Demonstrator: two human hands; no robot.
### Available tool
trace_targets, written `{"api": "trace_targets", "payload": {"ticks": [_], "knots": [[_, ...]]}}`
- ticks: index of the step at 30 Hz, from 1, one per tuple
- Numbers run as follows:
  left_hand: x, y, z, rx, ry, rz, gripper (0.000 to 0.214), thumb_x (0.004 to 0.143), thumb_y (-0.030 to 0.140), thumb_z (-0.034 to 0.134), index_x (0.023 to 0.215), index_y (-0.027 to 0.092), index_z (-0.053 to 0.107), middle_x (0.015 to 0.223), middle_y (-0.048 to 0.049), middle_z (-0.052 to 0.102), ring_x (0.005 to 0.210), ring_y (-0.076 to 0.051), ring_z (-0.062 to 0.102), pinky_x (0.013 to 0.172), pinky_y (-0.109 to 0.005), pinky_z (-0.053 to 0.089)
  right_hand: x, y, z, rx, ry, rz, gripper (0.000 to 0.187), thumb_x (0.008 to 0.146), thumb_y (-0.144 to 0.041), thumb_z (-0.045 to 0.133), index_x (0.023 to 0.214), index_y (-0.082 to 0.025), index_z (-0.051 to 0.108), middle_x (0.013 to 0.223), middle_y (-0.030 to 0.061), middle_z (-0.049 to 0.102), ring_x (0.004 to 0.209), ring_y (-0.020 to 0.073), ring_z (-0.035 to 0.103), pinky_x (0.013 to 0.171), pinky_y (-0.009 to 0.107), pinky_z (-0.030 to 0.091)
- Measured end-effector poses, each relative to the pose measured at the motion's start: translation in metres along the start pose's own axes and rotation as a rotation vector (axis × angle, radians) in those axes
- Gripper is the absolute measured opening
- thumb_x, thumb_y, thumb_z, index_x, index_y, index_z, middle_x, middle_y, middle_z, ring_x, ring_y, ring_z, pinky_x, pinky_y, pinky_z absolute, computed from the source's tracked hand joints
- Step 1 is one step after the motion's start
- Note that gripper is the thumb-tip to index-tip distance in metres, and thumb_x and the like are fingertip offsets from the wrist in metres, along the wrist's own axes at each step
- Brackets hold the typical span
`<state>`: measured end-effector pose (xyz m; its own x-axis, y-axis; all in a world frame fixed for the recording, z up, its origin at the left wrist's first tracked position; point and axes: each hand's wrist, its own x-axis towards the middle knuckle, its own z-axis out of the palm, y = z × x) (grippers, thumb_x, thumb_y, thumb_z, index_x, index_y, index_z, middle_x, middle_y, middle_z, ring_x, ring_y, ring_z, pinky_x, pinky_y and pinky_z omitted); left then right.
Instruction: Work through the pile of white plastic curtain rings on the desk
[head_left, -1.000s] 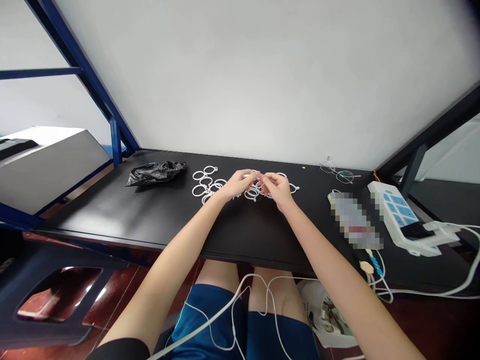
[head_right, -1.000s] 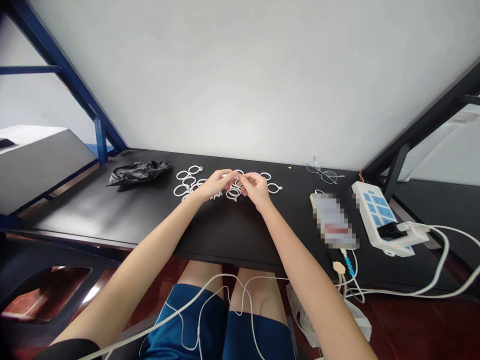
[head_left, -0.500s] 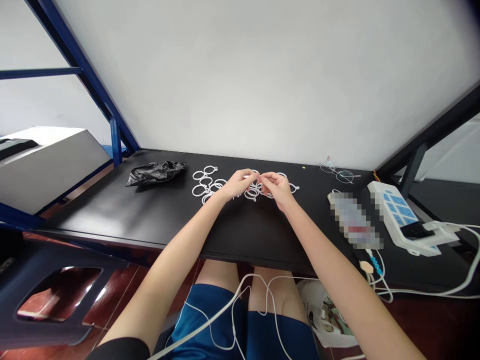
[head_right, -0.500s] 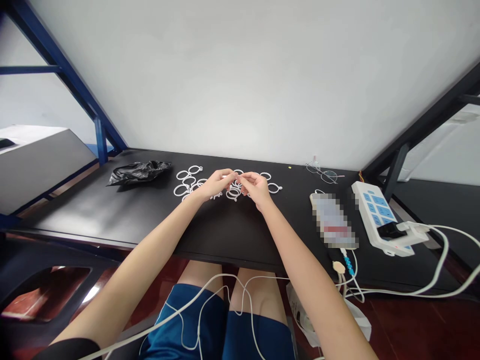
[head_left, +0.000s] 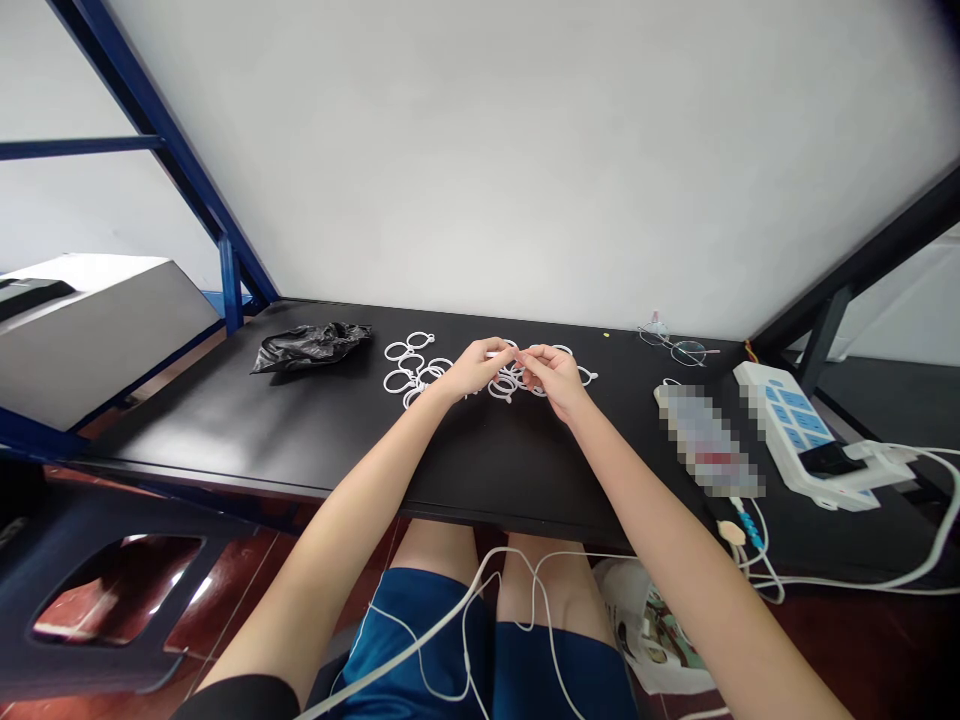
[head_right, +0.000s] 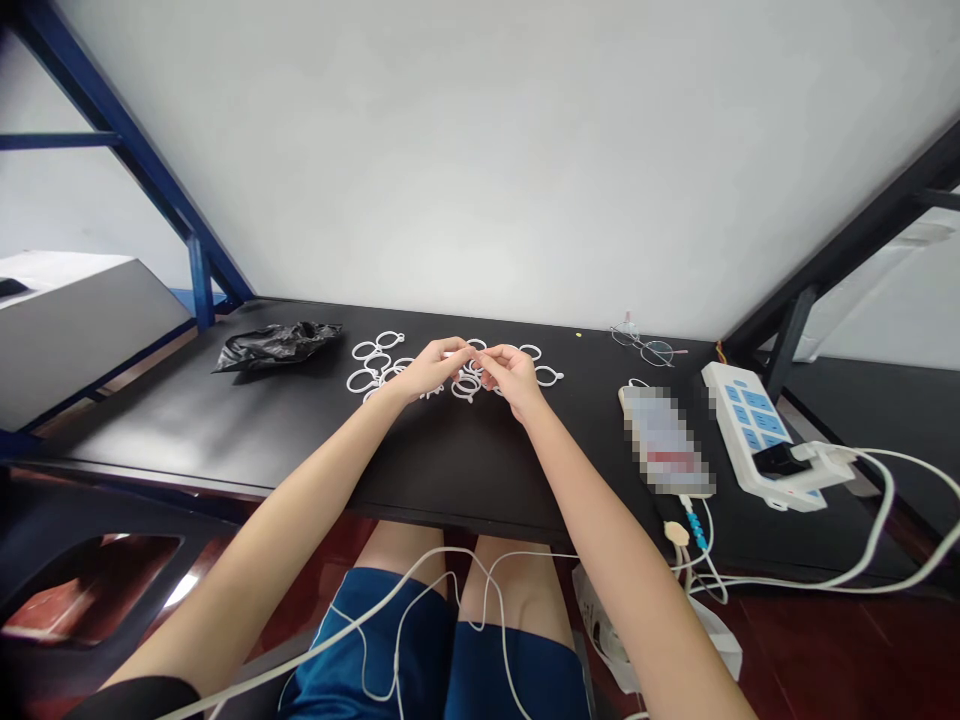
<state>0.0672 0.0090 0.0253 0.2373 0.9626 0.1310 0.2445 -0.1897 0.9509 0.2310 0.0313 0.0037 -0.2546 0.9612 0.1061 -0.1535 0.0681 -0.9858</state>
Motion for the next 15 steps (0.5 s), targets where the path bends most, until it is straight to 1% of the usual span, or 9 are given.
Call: {"api": "trace_targets", "payload": {"ticks": [15], "knots": [[0.0011,-0.0025,-0.0007,0.025,0.001,0.014,0.037,0.086,0.048,0.051,0.087,0.012,0.061,0.087,-0.0044,0.060,0.061,-0.008,0.052,0.052,-0.019,0.039,0.0001,-0.0004,0.0001,-0.014,-0.001,0.004,0.036,0.061,-0.048,0.082,0.072,-0.018,0.067,0.069,0.0014,0.067,0.049,0.0073,0.051,0.044,0.021,0.041]]}}
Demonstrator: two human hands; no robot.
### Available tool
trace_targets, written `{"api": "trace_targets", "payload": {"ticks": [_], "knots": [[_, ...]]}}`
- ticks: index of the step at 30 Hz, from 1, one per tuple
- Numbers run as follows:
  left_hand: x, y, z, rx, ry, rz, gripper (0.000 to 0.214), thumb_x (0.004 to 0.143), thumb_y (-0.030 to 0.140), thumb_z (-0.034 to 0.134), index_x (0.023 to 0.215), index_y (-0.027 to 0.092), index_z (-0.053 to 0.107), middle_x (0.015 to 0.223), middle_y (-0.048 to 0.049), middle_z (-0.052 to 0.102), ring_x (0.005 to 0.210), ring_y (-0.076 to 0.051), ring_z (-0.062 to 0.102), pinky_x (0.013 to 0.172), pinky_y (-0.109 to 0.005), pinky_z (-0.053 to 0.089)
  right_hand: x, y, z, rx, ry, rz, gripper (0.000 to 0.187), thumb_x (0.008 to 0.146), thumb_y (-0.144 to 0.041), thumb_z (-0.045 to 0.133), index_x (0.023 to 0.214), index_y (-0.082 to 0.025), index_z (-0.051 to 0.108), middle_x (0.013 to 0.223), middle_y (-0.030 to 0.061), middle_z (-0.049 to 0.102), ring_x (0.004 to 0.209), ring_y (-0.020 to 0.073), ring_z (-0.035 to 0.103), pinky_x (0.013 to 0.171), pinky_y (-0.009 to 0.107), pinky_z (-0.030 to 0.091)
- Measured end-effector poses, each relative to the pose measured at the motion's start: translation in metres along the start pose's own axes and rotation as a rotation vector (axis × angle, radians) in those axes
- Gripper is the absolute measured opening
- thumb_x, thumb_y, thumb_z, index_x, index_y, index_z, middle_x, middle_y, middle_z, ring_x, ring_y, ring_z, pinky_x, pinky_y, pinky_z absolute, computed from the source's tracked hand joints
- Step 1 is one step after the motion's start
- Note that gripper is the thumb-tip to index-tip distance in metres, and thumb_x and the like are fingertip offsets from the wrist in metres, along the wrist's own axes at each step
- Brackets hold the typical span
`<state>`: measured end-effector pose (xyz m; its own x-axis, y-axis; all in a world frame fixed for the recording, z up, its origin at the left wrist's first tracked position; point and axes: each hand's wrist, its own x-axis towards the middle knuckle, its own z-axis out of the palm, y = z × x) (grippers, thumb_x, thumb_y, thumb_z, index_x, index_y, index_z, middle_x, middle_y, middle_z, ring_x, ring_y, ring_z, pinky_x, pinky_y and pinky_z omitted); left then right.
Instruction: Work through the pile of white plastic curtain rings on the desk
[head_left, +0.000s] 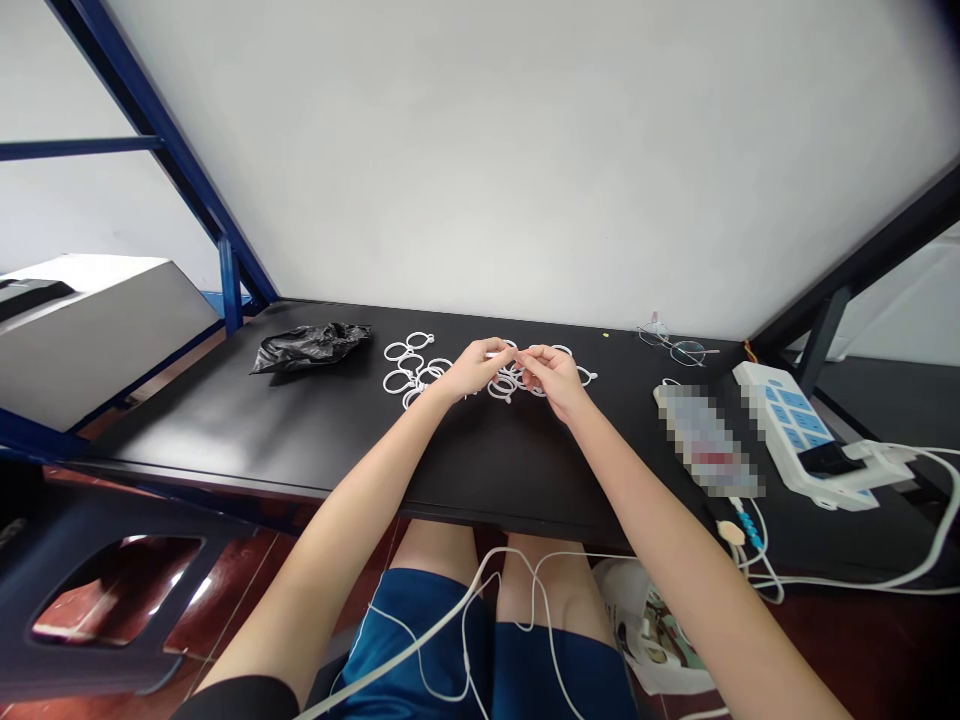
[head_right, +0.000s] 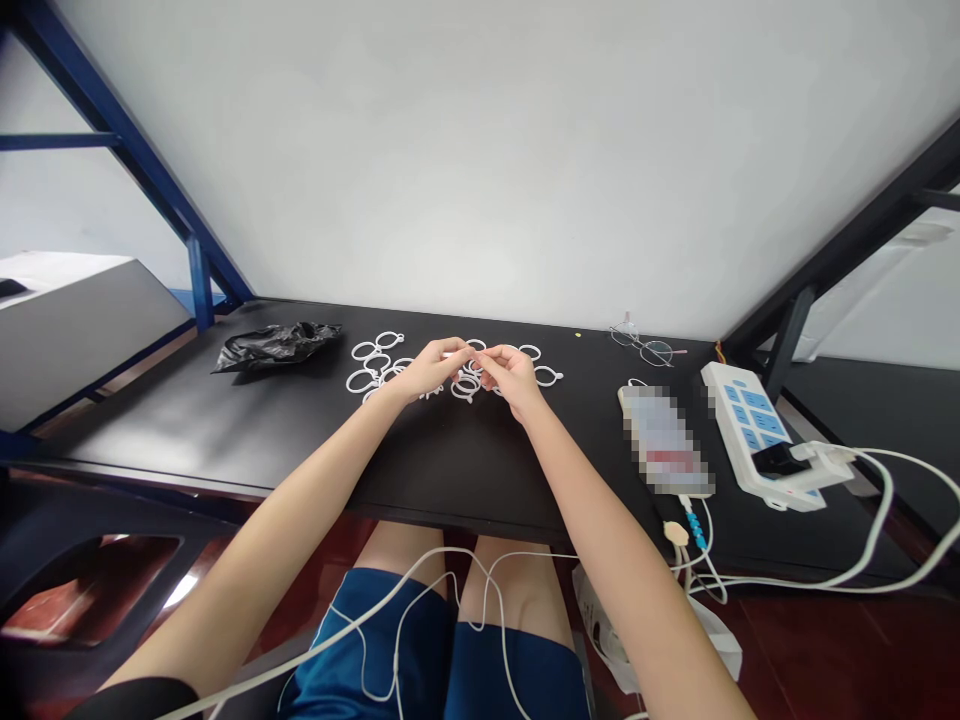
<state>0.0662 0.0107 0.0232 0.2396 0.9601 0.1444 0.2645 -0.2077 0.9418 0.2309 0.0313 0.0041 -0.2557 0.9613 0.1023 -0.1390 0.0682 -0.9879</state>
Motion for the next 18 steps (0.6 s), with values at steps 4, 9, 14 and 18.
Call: {"api": "trace_targets", "payload": {"ticks": [4,9,14,18], "knots": [[-0.0006,0.0009,-0.0001,-0.011,-0.003,0.001,0.037,0.086,0.048,0.052,0.086,0.012,0.061,0.085,-0.0035,0.059,0.061,-0.008,0.051,0.051,-0.020,0.038,-0.0001,0.0001,0.0003,0.007,-0.003,-0.005,0.035,0.061,-0.048,0.082,0.072,-0.018,0.067,0.069,0.0014,0.067,0.049,0.0073,0.051,0.044,0.021,0.041],[-0.0006,0.0019,-0.0002,-0.014,-0.006,0.002,0.036,0.086,0.047,0.052,0.085,0.012,0.061,0.083,-0.0029,0.058,0.059,-0.008,0.050,0.051,-0.020,0.038,0.0003,0.0009,0.0005,0.000,0.002,-0.005,0.037,0.060,-0.049,0.082,0.072,-0.018,0.067,0.069,0.0021,0.067,0.049,0.0077,0.051,0.044,0.022,0.042],[-0.0012,0.0034,-0.0002,-0.017,-0.005,-0.007,0.035,0.086,0.046,0.052,0.085,0.012,0.061,0.081,-0.0027,0.057,0.058,-0.008,0.050,0.050,-0.020,0.037,-0.0004,0.0002,0.0002,0.006,-0.005,-0.008,0.035,0.061,-0.048,0.082,0.072,-0.018,0.067,0.069,0.0020,0.067,0.049,0.0071,0.051,0.043,0.021,0.041],[-0.0018,0.0035,-0.0005,-0.013,-0.006,-0.012,0.036,0.086,0.046,0.052,0.085,0.012,0.061,0.081,-0.0029,0.057,0.059,-0.008,0.049,0.050,-0.020,0.037,-0.0005,0.0000,0.0002,0.010,-0.010,-0.016,0.034,0.062,-0.047,0.082,0.072,-0.018,0.068,0.069,0.0016,0.066,0.049,0.0069,0.051,0.043,0.021,0.041]]}}
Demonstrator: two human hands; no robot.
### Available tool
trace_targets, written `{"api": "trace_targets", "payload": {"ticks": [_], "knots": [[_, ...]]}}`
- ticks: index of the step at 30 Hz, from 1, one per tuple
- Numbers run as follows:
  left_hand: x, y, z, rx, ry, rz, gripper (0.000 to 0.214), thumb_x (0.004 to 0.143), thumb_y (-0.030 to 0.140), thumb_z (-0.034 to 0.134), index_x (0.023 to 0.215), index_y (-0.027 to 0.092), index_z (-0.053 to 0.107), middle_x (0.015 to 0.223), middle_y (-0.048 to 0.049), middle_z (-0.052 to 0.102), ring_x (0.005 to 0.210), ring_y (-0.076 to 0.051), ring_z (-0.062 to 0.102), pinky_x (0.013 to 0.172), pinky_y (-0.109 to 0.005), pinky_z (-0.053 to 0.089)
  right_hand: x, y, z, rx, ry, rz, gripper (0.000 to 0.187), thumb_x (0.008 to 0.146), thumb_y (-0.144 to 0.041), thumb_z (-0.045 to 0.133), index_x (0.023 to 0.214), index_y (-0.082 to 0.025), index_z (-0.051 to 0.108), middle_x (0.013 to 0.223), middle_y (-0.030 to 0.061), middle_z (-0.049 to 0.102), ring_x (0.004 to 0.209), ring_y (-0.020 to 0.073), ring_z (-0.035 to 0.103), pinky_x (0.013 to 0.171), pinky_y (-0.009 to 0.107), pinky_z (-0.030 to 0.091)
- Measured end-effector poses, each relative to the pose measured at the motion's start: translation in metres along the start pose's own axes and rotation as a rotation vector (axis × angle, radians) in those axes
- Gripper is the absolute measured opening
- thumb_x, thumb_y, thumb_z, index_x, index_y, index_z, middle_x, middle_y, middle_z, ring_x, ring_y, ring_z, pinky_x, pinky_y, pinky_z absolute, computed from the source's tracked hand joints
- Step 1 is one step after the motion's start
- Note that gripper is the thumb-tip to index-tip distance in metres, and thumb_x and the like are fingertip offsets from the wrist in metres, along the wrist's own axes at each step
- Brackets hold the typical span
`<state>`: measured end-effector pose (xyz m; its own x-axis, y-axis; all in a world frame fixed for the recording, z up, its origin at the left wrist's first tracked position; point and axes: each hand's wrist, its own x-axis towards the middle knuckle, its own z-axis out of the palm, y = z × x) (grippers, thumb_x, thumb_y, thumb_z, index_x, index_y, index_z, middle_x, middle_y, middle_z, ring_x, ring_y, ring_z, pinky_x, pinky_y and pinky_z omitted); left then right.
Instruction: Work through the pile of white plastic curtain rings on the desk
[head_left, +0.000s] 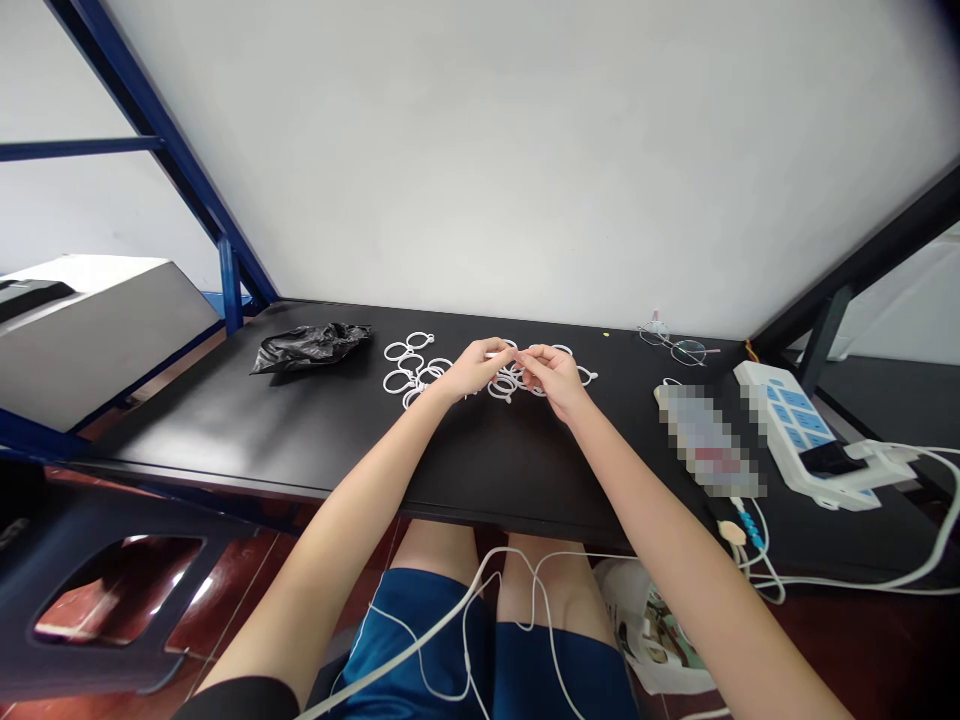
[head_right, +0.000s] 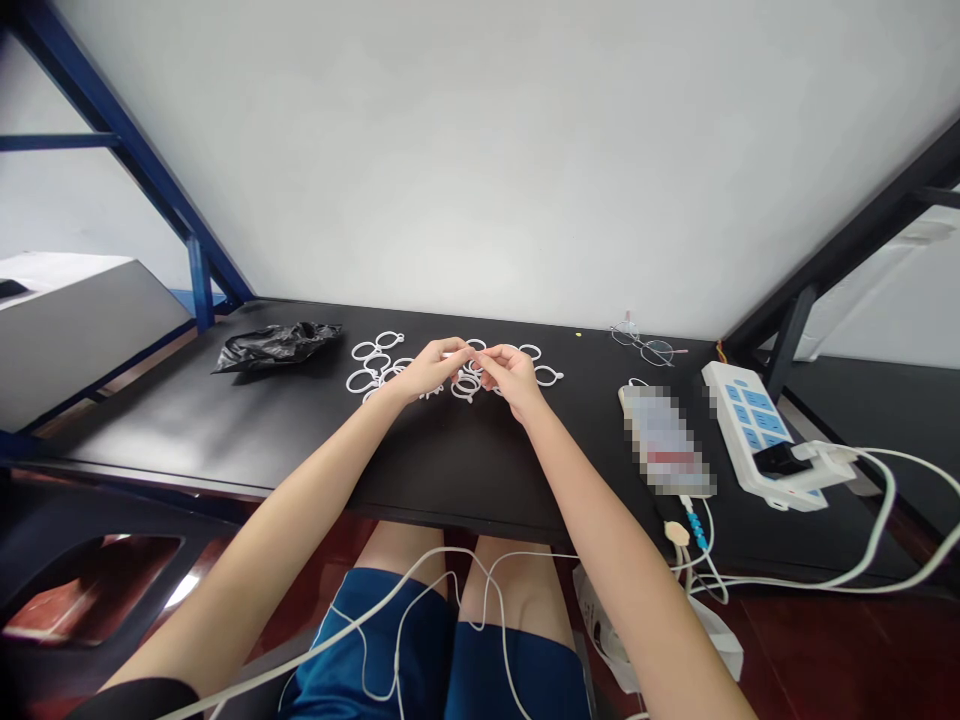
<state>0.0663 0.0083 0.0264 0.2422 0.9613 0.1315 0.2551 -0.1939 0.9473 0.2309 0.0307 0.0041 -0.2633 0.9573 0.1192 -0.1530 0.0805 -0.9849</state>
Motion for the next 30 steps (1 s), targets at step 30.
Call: {"api": "trace_targets", "payload": {"ticks": [30], "knots": [[0.0043,-0.0055,0.0025,-0.064,0.070,-0.046,0.034,0.082,0.050,0.057,0.082,0.016,0.059,0.070,0.0010,0.052,0.053,-0.007,0.042,0.052,-0.021,0.037,0.0024,0.0038,-0.0010,0.003,0.054,0.016,0.033,0.062,-0.048,0.078,0.077,-0.020,0.069,0.075,0.0017,0.070,0.048,0.0082,0.053,0.044,0.022,0.042]]}}
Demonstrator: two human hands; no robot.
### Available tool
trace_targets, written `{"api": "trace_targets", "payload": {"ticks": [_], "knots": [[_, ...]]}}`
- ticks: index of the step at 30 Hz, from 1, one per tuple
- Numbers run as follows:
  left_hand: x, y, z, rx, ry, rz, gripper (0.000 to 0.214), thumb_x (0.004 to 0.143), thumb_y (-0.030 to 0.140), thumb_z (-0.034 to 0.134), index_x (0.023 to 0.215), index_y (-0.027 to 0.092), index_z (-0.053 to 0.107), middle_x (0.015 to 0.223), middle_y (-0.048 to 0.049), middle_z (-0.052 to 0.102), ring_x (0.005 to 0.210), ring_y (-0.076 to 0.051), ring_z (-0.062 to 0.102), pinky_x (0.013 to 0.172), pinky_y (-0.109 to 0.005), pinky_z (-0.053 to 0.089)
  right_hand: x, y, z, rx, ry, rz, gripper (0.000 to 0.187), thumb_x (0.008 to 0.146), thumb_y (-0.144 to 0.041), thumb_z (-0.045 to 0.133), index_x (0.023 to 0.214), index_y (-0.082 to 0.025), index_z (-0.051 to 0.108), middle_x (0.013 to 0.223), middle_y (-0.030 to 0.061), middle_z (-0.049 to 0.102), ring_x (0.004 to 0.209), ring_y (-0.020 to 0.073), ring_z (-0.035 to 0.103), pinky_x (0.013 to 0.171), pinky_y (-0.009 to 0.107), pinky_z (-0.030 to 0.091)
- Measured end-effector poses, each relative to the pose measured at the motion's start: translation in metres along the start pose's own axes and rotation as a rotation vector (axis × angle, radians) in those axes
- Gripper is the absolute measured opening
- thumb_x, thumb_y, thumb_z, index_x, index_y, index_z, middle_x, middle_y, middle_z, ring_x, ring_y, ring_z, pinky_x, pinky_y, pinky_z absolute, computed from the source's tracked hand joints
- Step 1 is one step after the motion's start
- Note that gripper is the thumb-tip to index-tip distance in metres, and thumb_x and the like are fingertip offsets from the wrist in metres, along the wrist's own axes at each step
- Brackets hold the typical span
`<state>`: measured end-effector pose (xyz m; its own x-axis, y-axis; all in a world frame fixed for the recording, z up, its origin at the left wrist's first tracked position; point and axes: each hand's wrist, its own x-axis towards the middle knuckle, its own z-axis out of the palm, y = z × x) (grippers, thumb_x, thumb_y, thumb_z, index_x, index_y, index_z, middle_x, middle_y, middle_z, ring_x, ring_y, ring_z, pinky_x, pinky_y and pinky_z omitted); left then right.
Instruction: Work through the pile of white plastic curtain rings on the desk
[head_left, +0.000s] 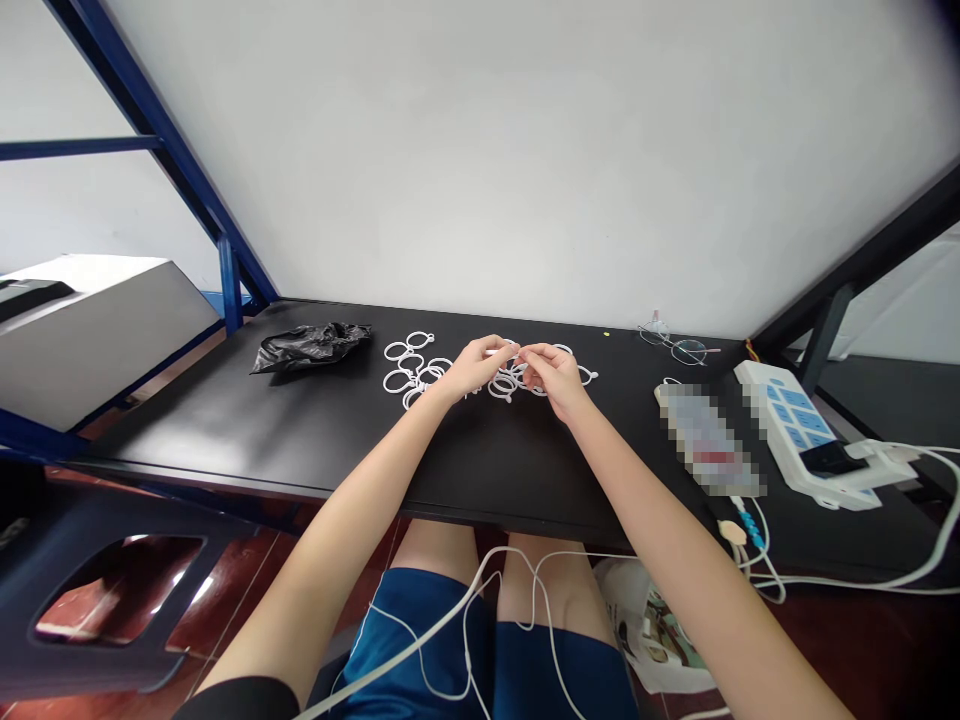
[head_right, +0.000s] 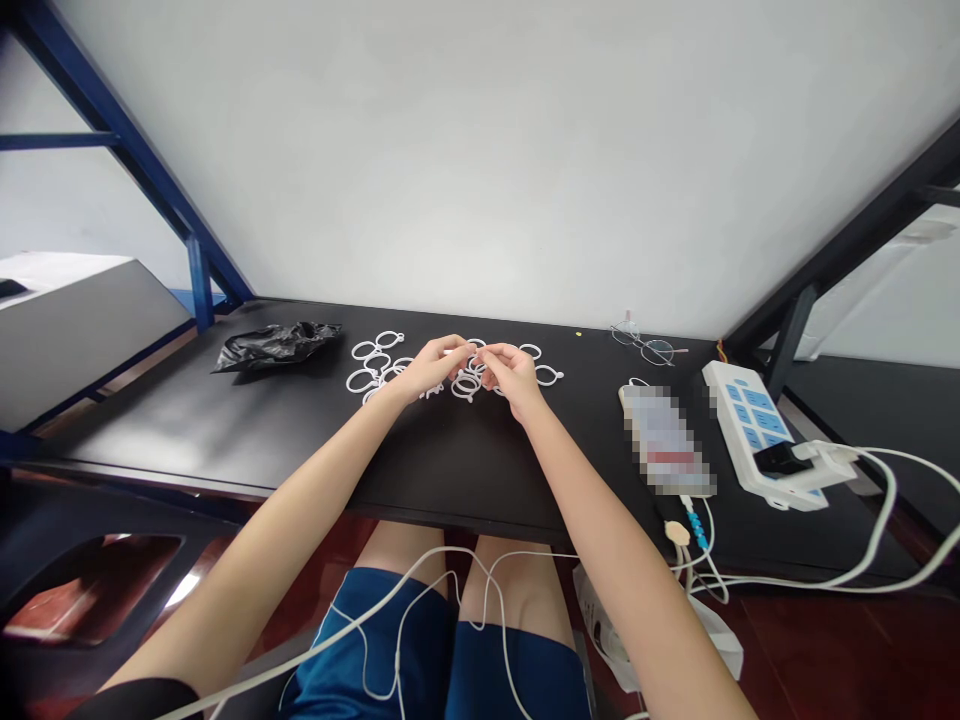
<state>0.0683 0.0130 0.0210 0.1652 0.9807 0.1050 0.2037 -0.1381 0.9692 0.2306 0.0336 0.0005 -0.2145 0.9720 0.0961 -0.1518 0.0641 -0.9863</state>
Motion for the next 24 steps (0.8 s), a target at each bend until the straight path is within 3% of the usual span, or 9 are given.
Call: {"api": "trace_targets", "payload": {"ticks": [12,21,24], "knots": [[-0.002,0.003,0.000,0.003,-0.035,0.003,0.035,0.082,0.050,0.058,0.081,0.015,0.058,0.065,0.0018,0.050,0.052,-0.007,0.042,0.051,-0.022,0.035,-0.004,-0.005,0.002,-0.043,0.003,-0.032,0.034,0.059,-0.046,0.082,0.076,-0.020,0.067,0.068,0.0005,0.066,0.050,0.0089,0.052,0.044,0.023,0.041],[0.002,-0.011,-0.001,0.253,0.064,0.076,0.038,0.080,0.054,0.058,0.088,0.016,0.062,0.087,-0.0025,0.065,0.071,-0.012,0.053,0.064,-0.023,0.041,-0.003,-0.001,0.003,-0.100,0.065,-0.037,0.031,0.058,-0.040,0.082,0.073,-0.018,0.067,0.070,0.0016,0.066,0.050,0.0087,0.052,0.044,0.022,0.043],[0.003,-0.014,0.000,0.299,0.082,0.079,0.040,0.080,0.055,0.057,0.090,0.017,0.062,0.091,-0.0027,0.066,0.064,-0.010,0.050,0.061,-0.023,0.040,-0.003,0.000,0.003,-0.118,0.107,-0.045,0.030,0.058,-0.038,0.081,0.073,-0.018,0.067,0.071,0.0017,0.065,0.049,0.0083,0.052,0.043,0.022,0.043]]}}
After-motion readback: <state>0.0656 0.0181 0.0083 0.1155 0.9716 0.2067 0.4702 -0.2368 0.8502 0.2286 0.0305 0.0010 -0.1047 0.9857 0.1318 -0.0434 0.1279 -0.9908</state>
